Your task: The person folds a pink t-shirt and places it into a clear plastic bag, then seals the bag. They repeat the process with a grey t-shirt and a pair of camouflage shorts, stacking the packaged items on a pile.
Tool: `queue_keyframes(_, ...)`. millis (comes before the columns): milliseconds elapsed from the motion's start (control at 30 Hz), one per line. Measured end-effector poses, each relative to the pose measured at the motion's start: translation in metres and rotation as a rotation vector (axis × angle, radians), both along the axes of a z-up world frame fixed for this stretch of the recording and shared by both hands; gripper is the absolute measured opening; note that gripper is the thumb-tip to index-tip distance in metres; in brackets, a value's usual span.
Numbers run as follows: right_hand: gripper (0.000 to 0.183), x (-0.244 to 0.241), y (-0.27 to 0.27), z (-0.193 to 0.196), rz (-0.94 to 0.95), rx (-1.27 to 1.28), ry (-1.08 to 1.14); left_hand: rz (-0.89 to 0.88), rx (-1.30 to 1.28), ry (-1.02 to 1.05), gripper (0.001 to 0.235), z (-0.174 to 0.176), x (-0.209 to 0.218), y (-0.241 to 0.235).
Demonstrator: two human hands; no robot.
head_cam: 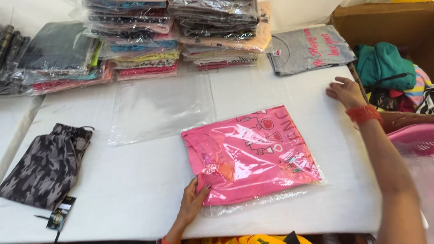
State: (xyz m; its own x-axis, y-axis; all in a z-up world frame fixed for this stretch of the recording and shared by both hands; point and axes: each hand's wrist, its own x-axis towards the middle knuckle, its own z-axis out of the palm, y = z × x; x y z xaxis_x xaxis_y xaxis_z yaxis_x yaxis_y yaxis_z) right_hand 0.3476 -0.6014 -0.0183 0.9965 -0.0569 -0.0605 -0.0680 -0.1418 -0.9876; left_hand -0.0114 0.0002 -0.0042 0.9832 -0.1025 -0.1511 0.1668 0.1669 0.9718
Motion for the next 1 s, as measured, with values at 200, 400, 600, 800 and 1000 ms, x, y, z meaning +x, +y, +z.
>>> queue_keyframes(200,0.063,0.123,-0.017,-0.063,-0.479,0.509,-0.131,0.032,0.053,0.033,0.037,0.006,-0.002,-0.002)
queue_keyframes(400,0.076,0.166,-0.024,-0.047,-1.059,-0.368,-0.05,0.063,-0.007,0.106,0.043,-0.016,-0.001,0.006)
queue_keyframes(600,0.1,0.167,-0.017,-0.004,-0.986,-0.095,0.067,0.095,-0.076,0.172,0.047,-0.025,-0.002,0.004)
queue_keyframes(800,0.079,0.181,-0.042,-0.05,-0.999,-0.509,-0.062,0.101,-0.08,0.2,0.048,-0.016,-0.003,0.003)
queue_keyframes(1000,0.068,0.177,-0.035,-0.041,-0.919,-0.824,0.062,0.089,-0.11,0.18,0.048,-0.022,-0.005,0.004)
